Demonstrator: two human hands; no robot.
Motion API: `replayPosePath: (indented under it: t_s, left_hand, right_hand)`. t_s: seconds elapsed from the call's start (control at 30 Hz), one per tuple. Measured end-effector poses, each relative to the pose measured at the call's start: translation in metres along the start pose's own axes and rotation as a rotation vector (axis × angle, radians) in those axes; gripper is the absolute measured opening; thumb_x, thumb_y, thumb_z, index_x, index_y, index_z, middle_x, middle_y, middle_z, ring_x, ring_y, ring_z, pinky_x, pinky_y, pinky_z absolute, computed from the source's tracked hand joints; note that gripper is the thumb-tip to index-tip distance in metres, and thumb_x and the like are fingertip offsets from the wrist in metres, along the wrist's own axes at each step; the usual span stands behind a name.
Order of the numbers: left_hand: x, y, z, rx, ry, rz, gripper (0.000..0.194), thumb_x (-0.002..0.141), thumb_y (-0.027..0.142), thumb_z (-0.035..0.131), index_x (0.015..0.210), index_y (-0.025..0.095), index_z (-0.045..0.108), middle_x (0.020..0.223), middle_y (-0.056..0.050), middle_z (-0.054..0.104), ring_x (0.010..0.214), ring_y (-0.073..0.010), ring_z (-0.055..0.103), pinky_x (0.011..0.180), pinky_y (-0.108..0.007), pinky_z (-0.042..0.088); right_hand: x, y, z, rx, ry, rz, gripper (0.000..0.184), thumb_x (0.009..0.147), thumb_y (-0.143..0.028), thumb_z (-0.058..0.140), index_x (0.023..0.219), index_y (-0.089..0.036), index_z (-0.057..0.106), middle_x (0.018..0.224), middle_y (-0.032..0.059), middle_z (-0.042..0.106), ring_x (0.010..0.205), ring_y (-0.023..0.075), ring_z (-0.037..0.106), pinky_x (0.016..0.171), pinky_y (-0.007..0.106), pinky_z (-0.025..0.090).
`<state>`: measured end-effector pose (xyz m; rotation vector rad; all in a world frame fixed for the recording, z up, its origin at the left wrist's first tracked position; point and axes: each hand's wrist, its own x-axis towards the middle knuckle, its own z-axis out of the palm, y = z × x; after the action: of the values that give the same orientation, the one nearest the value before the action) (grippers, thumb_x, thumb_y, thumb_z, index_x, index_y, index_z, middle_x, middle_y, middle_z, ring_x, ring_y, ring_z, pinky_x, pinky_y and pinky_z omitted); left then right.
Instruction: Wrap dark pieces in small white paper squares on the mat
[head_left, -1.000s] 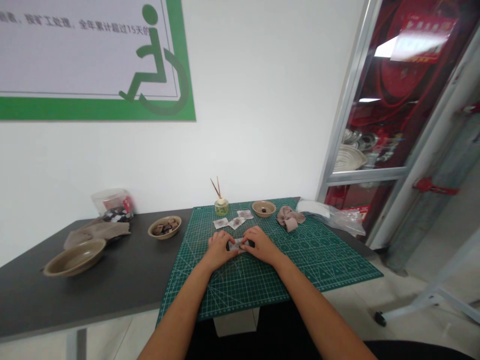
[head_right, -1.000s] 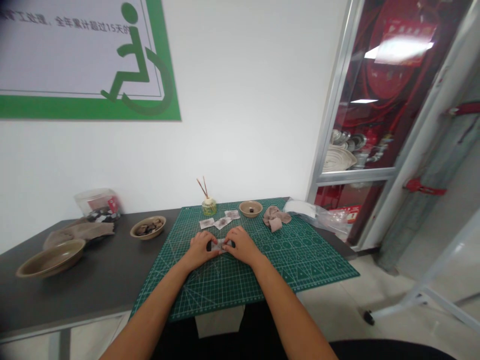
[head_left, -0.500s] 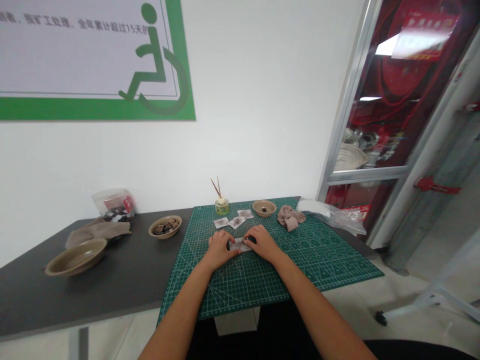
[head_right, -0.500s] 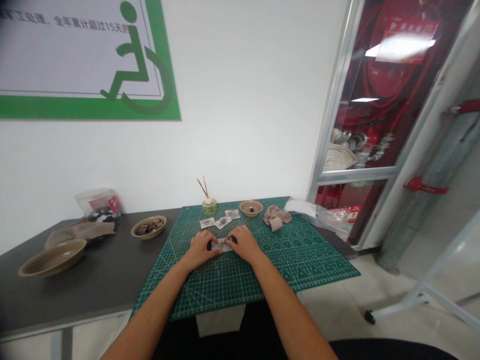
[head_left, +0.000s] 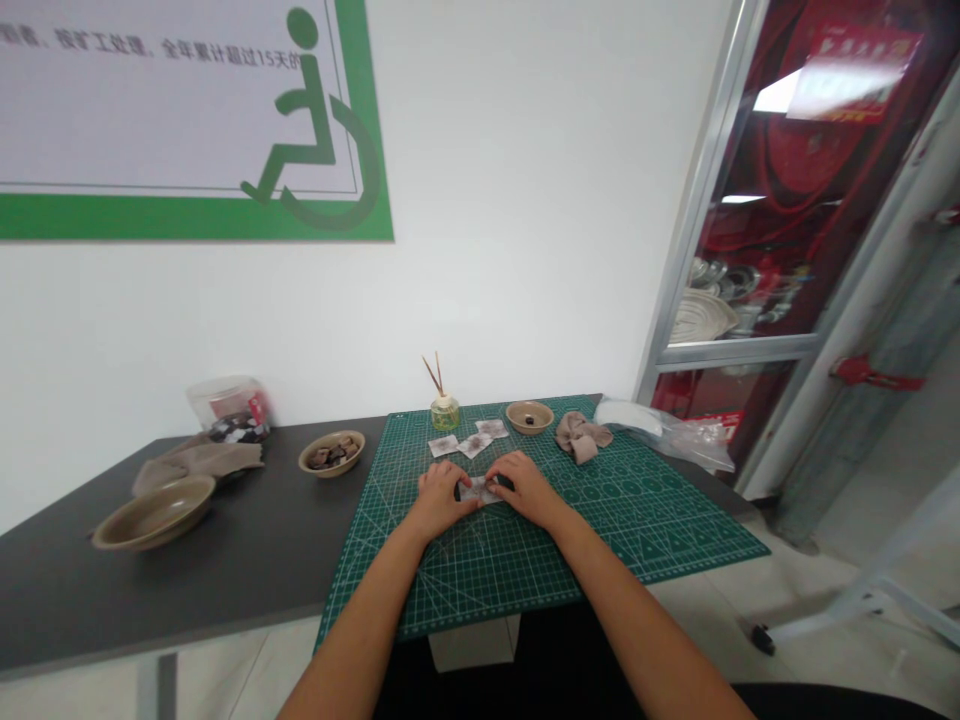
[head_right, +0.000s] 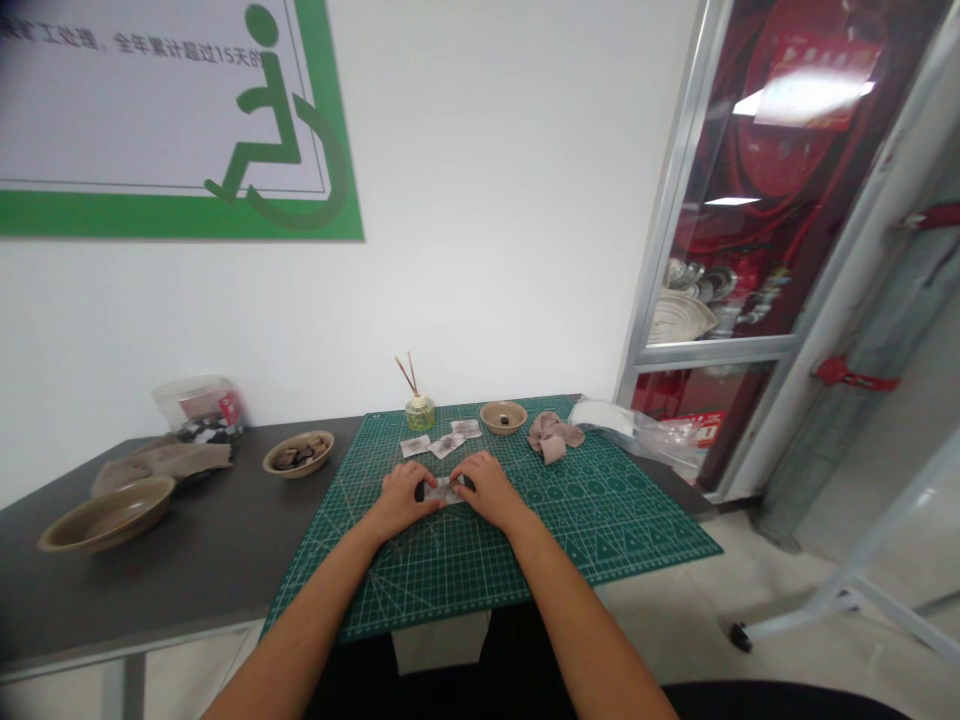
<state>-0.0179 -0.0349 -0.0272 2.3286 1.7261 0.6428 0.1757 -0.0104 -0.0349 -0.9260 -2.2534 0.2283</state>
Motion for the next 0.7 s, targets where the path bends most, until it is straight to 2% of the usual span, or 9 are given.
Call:
replayPosePath:
  t_s: [0.17, 0.33, 0.5, 0.7]
  left_hand:
    - [-0.0002, 0.0002, -0.0003, 0.011, 0.016, -0.002, 0.027, 0.071, 0.044, 0.066, 0.087, 0.023, 0.061, 0.1, -0.002, 0.057, 0.1, -0.0217, 0.047, 0.082, -0.034, 0.033]
    - [-0.0005, -0.0005, 0.0006, 0.004, 0.014, 0.003, 0.026, 0.071, 0.042, 0.067, 0.087, 0.023, 0.06, 0.102, -0.001, 0.056, 0.101, -0.0224, 0.046, 0.083, -0.035, 0.033]
    - [-0.0009, 0.0004, -0.001, 0.002, 0.012, -0.01, 0.026, 0.071, 0.042, 0.066, 0.087, 0.023, 0.06, 0.102, -0.002, 0.056, 0.101, -0.0225, 0.046, 0.084, -0.035, 0.033]
    - [-0.0008, 0.0018, -0.0025, 0.008, -0.006, -0.01, 0.028, 0.07, 0.043, 0.067, 0.088, 0.023, 0.06, 0.103, -0.002, 0.057, 0.102, -0.0228, 0.046, 0.084, -0.035, 0.033]
  right_hand:
    - [0.0022, -0.0051, -0.0005, 0.051, -0.042, -0.075, 0.014, 0.077, -0.011, 0.063, 0.087, -0.02, 0.064, 0.082, 0.0023, 0.064, 0.086, 0.0176, 0.053, 0.081, 0.032, 0.04]
    - [0.0011, -0.003, -0.0026, 0.017, -0.028, -0.037, 0.014, 0.077, -0.009, 0.062, 0.086, -0.019, 0.065, 0.082, 0.0033, 0.064, 0.085, 0.0185, 0.053, 0.082, 0.034, 0.04]
    - [0.0017, -0.008, -0.0003, 0.036, -0.044, -0.017, 0.015, 0.077, -0.009, 0.061, 0.09, -0.018, 0.062, 0.083, 0.0037, 0.062, 0.087, 0.0186, 0.051, 0.079, 0.033, 0.041]
    - [0.0005, -0.0077, -0.0025, 0.035, -0.023, 0.008, 0.01, 0.075, -0.008, 0.062, 0.078, -0.017, 0.059, 0.078, 0.0026, 0.06, 0.084, 0.0181, 0.051, 0.076, 0.031, 0.041]
